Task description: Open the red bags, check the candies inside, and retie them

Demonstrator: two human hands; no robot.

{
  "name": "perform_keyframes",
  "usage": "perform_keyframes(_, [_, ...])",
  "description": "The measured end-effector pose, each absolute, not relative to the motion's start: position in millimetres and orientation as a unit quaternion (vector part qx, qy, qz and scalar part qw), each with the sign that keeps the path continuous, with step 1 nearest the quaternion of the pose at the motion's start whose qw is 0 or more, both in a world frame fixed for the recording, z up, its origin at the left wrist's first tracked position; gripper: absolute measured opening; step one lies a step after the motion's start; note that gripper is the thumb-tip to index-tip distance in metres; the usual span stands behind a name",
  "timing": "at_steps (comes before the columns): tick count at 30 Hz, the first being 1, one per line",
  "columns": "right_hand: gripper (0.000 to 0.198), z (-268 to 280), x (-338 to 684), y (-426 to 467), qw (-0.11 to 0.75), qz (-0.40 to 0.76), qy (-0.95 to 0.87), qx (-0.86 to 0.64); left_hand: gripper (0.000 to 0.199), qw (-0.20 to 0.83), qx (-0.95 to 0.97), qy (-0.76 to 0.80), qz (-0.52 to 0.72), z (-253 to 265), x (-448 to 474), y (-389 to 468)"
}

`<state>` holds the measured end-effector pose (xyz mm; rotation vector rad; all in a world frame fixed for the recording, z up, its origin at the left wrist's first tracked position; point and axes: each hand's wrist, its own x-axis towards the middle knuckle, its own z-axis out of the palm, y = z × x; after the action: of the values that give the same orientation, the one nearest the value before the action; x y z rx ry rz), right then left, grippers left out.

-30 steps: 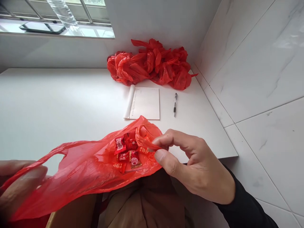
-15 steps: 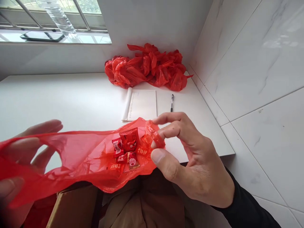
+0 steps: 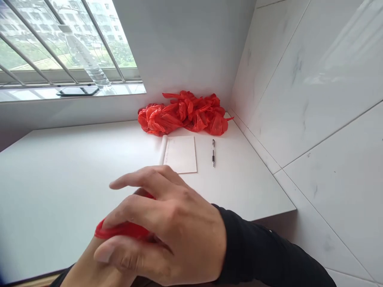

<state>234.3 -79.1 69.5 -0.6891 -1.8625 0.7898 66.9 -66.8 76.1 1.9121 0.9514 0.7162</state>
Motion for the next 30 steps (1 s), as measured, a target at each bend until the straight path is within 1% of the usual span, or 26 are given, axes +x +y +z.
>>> perform_keyframes(2, [0.026,66.1,233.4,-75.5,0.481,0.345,-0.745,-0.306,0.024,0.479,0.725,0.397,0.296,73.8,63.7,-65.6])
perform_keyframes(4, [0.032,57.9,235.1,-71.3,0.488,0.365,-0.716,-0.34,0.034,0.522,0.651,0.442,0.329,70.1,61.2,-65.3])
perform_keyframes(7, [0.029,44.3,237.4,-64.2,0.462,0.4,-0.704,-0.361,0.039,0.567,0.556,0.495,0.353,63.9,59.6,-66.7])
perform_keyframes(9, [0.019,39.0,236.6,-61.0,0.46,0.42,-0.688,-0.372,0.038,0.597,0.518,0.504,0.348,60.8,58.2,-67.0])
perform_keyframes(12, [0.007,38.4,233.2,-61.3,0.496,0.425,-0.651,-0.387,0.033,0.651,0.477,0.498,0.319,59.9,52.8,-62.6])
perform_keyframes(14, [0.004,40.4,230.8,-64.0,0.511,0.41,-0.658,-0.372,0.035,0.68,0.448,0.484,0.321,61.3,47.0,-56.9])
perform_keyframes(16, [0.004,41.1,228.4,-67.1,0.501,0.386,-0.698,-0.337,0.028,0.692,0.445,0.461,0.333,62.5,40.4,-51.9])
perform_keyframes(18, [0.005,38.5,226.1,-70.1,0.481,0.364,-0.732,-0.316,0.02,0.677,0.496,0.437,0.323,62.1,34.6,-51.0])
perform_keyframes(21, [0.021,28.3,223.8,-74.1,0.455,0.361,-0.731,-0.358,0.015,0.616,0.602,0.405,0.307,56.7,29.8,-61.3])
perform_keyframes(22, [0.026,23.6,223.8,-74.6,0.439,0.379,-0.723,-0.376,0.008,0.578,0.639,0.396,0.318,53.2,29.1,-66.8])
perform_keyframes(23, [0.029,18.3,224.2,-74.2,0.419,0.406,-0.711,-0.393,0.006,0.526,0.678,0.389,0.335,48.5,28.6,-72.2])
perform_keyframes(25, [0.034,6.0,225.5,-70.0,0.374,0.48,-0.683,-0.404,0.021,0.386,0.761,0.385,0.352,35.8,26.6,-81.6])
perform_keyframes(26, [0.036,-0.8,226.2,-66.5,0.354,0.514,-0.666,-0.408,0.025,0.311,0.794,0.389,0.349,28.2,24.9,-85.2])
perform_keyframes(28, [0.04,-14.7,226.9,-58.3,0.307,0.578,-0.657,-0.373,0.027,0.191,0.835,0.391,0.335,12.6,20.5,-90.8])
perform_keyframes(30, [0.039,-27.2,226.4,-51.5,0.283,0.612,-0.668,-0.314,0.03,0.096,0.857,0.383,0.331,-0.2,16.7,-94.8])
